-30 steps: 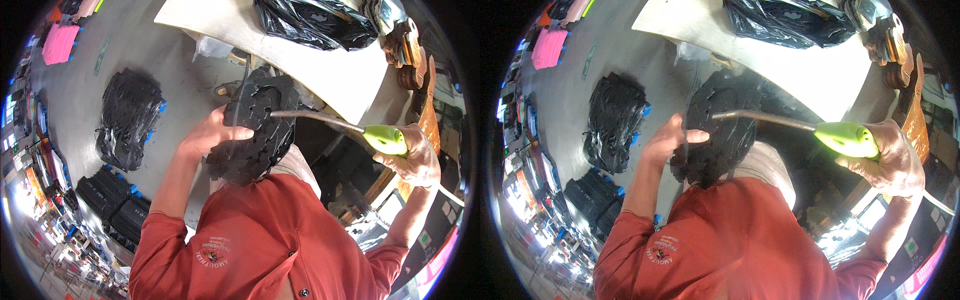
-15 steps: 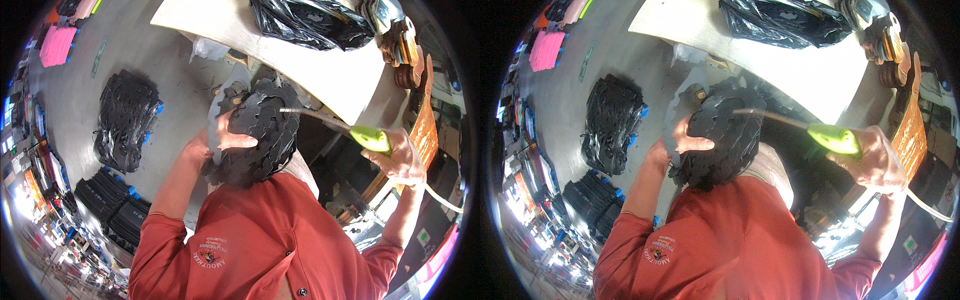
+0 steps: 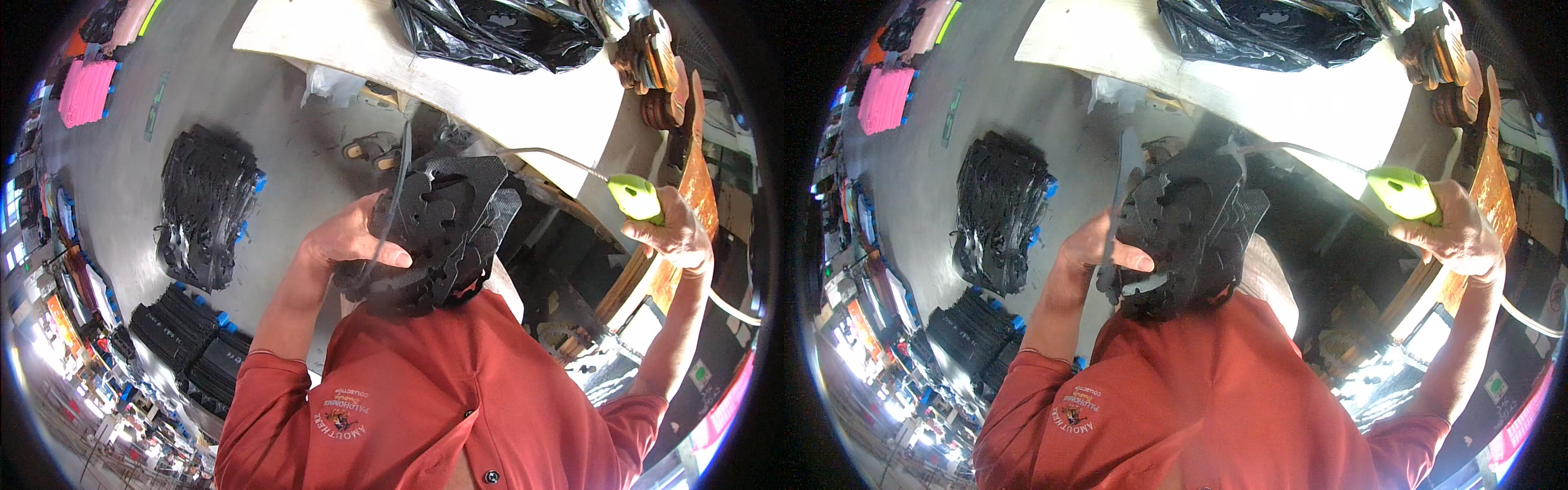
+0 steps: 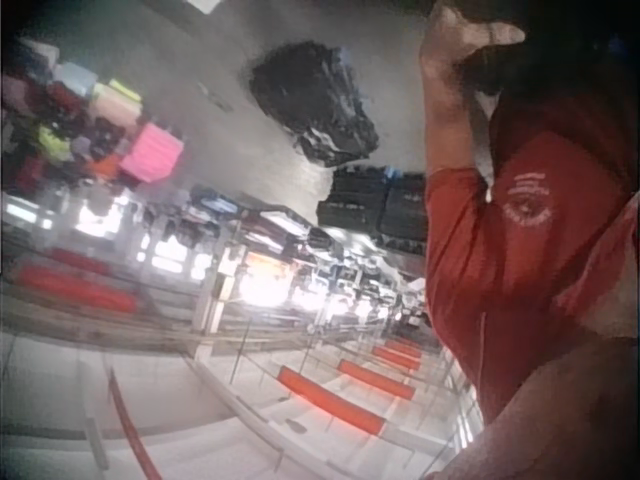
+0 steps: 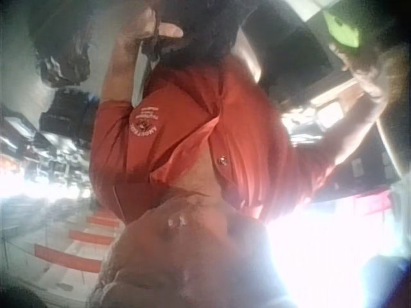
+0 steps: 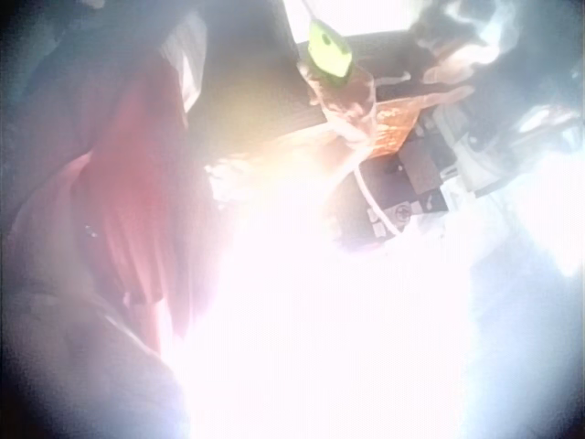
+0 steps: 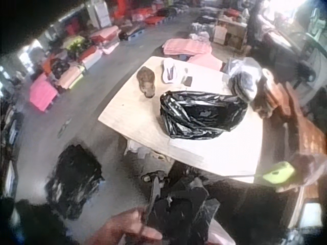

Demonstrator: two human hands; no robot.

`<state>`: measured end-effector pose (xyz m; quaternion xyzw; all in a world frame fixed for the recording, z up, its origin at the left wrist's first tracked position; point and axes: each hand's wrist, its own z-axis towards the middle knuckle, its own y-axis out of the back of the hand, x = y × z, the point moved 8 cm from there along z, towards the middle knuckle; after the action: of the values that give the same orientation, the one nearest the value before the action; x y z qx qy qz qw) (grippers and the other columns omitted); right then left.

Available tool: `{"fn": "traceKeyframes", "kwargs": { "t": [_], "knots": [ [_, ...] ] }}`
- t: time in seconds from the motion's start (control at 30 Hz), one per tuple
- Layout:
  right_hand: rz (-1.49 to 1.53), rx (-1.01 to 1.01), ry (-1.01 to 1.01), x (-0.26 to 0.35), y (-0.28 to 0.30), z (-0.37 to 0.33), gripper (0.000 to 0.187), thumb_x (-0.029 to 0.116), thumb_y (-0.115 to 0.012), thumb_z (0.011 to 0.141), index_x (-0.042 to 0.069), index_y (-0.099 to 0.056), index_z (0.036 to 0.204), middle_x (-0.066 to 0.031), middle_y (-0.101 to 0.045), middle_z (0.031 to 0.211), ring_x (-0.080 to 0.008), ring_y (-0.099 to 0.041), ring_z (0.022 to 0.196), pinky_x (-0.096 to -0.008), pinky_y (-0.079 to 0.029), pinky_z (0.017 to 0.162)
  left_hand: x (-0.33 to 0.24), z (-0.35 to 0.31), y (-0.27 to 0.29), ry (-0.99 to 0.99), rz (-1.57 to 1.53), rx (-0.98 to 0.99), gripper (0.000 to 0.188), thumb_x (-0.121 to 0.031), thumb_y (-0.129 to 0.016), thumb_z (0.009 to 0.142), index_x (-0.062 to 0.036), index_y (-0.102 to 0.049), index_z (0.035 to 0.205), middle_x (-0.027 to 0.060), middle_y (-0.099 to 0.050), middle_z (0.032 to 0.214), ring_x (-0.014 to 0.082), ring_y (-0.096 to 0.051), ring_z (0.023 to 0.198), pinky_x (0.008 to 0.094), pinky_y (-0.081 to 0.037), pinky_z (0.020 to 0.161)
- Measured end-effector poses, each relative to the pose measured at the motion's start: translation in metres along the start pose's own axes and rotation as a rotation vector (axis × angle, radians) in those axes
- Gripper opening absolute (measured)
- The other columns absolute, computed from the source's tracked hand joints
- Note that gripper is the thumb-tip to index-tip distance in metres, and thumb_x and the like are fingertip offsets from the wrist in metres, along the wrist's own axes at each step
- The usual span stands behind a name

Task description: The person removes black rubber pieces from a white backing sheet, stacks them, and uses a green-handled tool to separate and align the pieces. They then place the stack into a black plastic bag and later handle a large white sheet and a black rubber sheet on the workbench.

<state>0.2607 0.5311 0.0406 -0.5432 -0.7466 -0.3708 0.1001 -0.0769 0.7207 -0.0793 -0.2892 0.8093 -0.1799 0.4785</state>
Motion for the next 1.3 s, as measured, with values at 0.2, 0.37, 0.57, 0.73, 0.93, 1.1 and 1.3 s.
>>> {"fn": "traceKeyframes", "kwargs": {
  "t": [0.2,0.37,0.57,0.73,0.93,1.1,1.3],
  "knots": [
    [0.028,-0.059,0.035,-0.037,-0.011,-0.011,0.043,0.027,-0.086,0.088,-0.007,-0.067,0.106,-0.0021,-0.064,0.071,-0.0079,-0.058,0.051,-0.0222,-0.049,0.044,0.006,0.000,0.009,0.033,0.076,-0.023,0.084,-0.013,-0.093,0.071,-0.0011,-0.053,0.144,0.0061,-0.064,0.134,0.0186,-0.058,0.124,0.0345,-0.044,0.110],
    [-0.098,-0.166,0.299,-0.051,-0.014,-0.026,0.051,0.027,-0.086,0.086,-0.007,-0.053,0.108,-0.0061,-0.063,0.078,-0.0095,-0.060,0.053,-0.0245,-0.051,0.042,0.015,-0.003,0.019,0.151,0.135,-0.156,0.082,-0.012,-0.091,0.072,-0.0009,-0.053,0.143,0.0066,-0.066,0.129,0.0179,-0.060,0.121,0.0340,-0.046,0.107],
    [0.034,-0.036,0.158,-0.058,-0.024,-0.018,0.043,0.026,-0.086,0.088,-0.005,-0.064,0.110,-0.0021,-0.065,0.071,-0.0072,-0.058,0.050,-0.0235,-0.049,0.044,0.018,-0.012,0.020,0.138,-0.016,-0.129,0.067,-0.008,-0.087,0.076,-0.0007,-0.057,0.135,0.0058,-0.072,0.112,0.0146,-0.068,0.098,0.0317,-0.055,0.092],
    [0.020,0.034,0.073,-0.043,-0.039,0.001,0.040,0.026,-0.083,0.090,-0.003,-0.071,0.115,0.0006,-0.065,0.066,-0.0057,-0.056,0.047,-0.0236,-0.046,0.044,0.021,-0.019,0.024,0.036,-0.084,-0.125,0.060,-0.005,-0.086,0.076,-0.0011,-0.059,0.130,0.0049,-0.073,0.107,0.0137,-0.069,0.095,0.0312,-0.056,0.089],
    [-0.042,0.163,-0.095,-0.047,-0.087,0.040,0.032,0.030,-0.079,0.094,0.000,-0.073,0.105,-0.0001,-0.062,0.060,-0.0075,-0.056,0.047,-0.0265,-0.045,0.043,0.028,-0.033,0.031,0.021,-0.054,-0.173,0.066,-0.006,-0.088,0.073,-0.0008,-0.058,0.132,0.0043,-0.074,0.105,0.0146,-0.067,0.099,0.0327,-0.053,0.094],
    [0.014,0.315,-0.039,-0.031,-0.148,0.040,0.030,0.025,-0.079,0.093,0.000,-0.072,0.108,-0.0042,-0.064,0.061,-0.0115,-0.060,0.050,-0.0305,-0.046,0.049,0.025,-0.032,0.030,0.059,0.130,-0.103,0.070,-0.006,-0.088,0.073,-0.0037,-0.058,0.136,0.0047,-0.073,0.112,0.0139,-0.065,0.102,0.0332,-0.051,0.096],
    [0.045,0.348,-0.018,-0.012,-0.187,0.029,0.028,0.023,-0.078,0.092,-0.001,-0.071,0.105,-0.0092,-0.064,0.068,-0.0162,-0.054,0.055,-0.0353,-0.043,0.054,0.015,-0.029,0.023,0.034,0.074,-0.043,0.076,-0.008,-0.088,0.074,-0.0047,-0.055,0.143,0.0067,-0.073,0.120,0.0161,-0.064,0.112,0.0339,-0.048,0.104]
  ]
}}
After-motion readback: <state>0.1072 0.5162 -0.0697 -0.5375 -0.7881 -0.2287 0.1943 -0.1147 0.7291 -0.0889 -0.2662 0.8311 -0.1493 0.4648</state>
